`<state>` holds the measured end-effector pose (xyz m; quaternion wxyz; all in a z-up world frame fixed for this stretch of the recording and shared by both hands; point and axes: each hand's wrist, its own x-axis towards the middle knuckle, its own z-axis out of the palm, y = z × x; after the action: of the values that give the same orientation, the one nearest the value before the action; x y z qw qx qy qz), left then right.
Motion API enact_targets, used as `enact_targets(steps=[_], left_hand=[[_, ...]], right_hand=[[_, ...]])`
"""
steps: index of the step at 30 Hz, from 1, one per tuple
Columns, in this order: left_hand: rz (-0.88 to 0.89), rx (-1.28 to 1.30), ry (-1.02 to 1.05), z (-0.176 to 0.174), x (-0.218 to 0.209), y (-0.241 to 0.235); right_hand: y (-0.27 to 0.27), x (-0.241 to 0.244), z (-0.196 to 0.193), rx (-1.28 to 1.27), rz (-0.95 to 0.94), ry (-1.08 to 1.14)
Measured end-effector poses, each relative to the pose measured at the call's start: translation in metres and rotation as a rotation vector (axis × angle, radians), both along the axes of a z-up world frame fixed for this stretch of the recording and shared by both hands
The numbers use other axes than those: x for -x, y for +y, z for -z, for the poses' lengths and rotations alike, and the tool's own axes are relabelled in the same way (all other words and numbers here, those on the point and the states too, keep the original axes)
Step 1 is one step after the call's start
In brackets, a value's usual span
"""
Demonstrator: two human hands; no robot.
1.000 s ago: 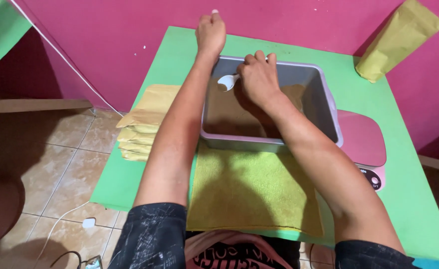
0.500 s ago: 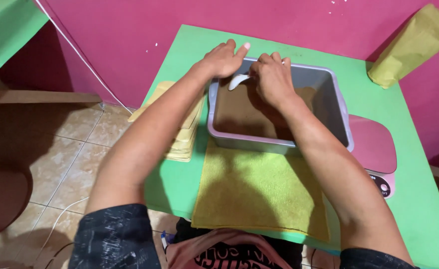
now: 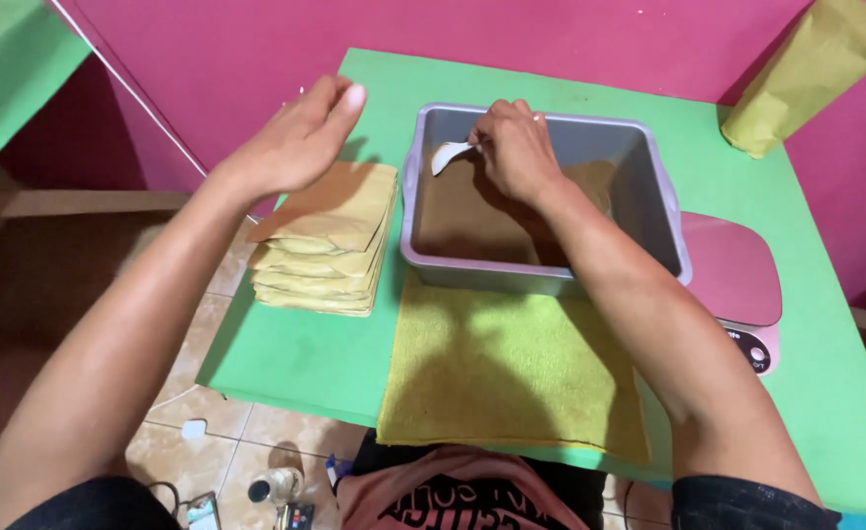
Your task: Leveling and smoothing coffee powder in a metal tray using hands and a plastic spoon to ensure an even surface.
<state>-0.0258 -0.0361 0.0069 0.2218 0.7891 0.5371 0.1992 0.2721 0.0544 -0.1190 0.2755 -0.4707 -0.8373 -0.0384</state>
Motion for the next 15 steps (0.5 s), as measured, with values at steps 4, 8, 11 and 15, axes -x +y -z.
enact_targets(steps=[4, 8, 11, 15], left_hand=[[0.012, 0.049, 0.009, -0.002, -0.014, 0.007], [0.035, 0.028, -0.037, -0.013, -0.065, 0.051], [-0.019, 0.08, -0.079, -0.021, -0.109, 0.091], [-0.005, 0.112, -0.181, 0.016, -0.156, 0.166]], right_hand=[[-0.001, 0.004, -0.003, -0.06, -0.05, 0.013], [-0.011, 0.01, -0.008, -0.086, -0.154, 0.018], [-0.011, 0.009, -0.009, -0.147, -0.239, 0.013], [-0.011, 0.003, -0.011, -0.221, -0.353, 0.03]])
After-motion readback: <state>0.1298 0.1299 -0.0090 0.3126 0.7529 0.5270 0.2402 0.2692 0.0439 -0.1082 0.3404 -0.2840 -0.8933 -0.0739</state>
